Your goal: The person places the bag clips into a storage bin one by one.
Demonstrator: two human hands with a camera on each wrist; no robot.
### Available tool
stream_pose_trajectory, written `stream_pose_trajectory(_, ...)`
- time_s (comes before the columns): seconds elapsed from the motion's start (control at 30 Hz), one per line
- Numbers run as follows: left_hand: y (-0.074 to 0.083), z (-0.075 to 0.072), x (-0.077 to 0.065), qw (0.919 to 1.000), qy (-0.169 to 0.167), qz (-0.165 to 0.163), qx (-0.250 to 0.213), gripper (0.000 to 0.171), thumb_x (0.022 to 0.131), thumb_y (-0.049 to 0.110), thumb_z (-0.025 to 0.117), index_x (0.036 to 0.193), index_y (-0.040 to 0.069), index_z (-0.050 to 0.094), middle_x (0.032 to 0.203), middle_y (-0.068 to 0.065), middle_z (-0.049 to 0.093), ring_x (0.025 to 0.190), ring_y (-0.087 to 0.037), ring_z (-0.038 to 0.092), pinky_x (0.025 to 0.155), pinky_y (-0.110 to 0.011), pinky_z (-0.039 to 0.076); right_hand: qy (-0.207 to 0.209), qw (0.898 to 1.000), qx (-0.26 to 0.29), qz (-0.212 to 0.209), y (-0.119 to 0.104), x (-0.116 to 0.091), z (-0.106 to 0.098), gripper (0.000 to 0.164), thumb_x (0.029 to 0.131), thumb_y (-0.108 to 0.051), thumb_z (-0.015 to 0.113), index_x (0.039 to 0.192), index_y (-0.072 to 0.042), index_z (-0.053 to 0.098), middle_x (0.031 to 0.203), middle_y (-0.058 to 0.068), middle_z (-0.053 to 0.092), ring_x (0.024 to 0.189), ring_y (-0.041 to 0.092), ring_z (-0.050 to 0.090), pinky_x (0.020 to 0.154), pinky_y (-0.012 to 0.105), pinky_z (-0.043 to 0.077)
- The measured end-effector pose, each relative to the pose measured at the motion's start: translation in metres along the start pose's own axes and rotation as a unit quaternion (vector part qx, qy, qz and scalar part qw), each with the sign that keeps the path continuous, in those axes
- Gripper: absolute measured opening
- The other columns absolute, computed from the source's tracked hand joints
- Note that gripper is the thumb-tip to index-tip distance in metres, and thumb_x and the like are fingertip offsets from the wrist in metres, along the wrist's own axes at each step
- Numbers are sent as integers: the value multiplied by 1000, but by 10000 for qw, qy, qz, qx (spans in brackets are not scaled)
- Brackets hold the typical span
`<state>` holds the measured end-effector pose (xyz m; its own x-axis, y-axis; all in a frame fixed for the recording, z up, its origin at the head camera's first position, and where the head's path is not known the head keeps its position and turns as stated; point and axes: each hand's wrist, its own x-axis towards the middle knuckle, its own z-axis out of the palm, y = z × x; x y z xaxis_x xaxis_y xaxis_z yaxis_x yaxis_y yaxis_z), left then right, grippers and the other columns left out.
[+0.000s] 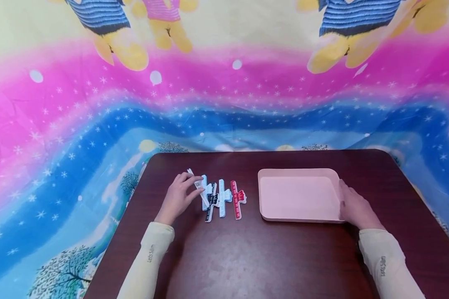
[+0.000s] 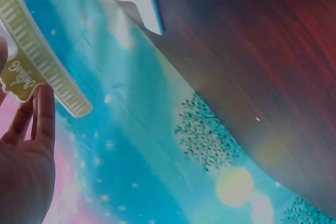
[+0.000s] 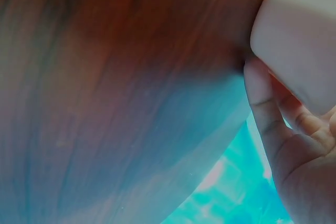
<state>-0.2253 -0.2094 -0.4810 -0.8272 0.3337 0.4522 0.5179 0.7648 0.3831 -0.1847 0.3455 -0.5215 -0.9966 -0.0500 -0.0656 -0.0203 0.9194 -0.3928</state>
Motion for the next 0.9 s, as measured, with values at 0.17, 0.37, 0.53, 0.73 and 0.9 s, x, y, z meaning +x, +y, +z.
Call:
stream_pose_trajectory(0.17,11,-2,4,9989,319,74,-330,35,86,26,86,117,15,74,112,-5,59,94,-21,63,84,-40,59,-50,10000,-2,-31,-2,1,-2,75,93,0,53,156,18,14,144,50,34,129,65,41,104,72,40)
stream_pose_trajectory(0.37,19,-3,7,9958,522,-94,-752,36,83,22,87,113,11,71,113,-4,60,89,-18,70,82,-37,63,-115,9999,9,-3,-5,1,-1,74,95,-1,52,156,18,14,146,50,32,133,65,37,107,72,37)
stream_pose_trajectory(0.53,20,-2,7,9928,524,-144,-1070,32,83,18,86,110,10,70,103,-8,62,89,-19,72,81,-39,63,-191,9998,25,42,-7,1,2,75,95,-1,53,157,17,14,147,49,32,134,65,36,108,72,37)
stream_pose_trajectory(0.73,21,0,10,9908,629,-180,-1182,24,87,14,83,108,12,71,97,-8,62,88,-18,74,79,-34,63,-200,9997,103,8,-11,0,2,75,96,-1,54,157,17,14,148,48,32,133,63,38,108,72,37)
stream_pose_trajectory(0.9,24,2,16,9872,569,-381,-1437,23,91,17,80,111,14,70,99,-4,63,92,-17,74,82,-34,63,-156,9998,88,-35,-13,1,0,76,96,-1,56,157,17,14,147,48,33,132,63,40,108,71,38)
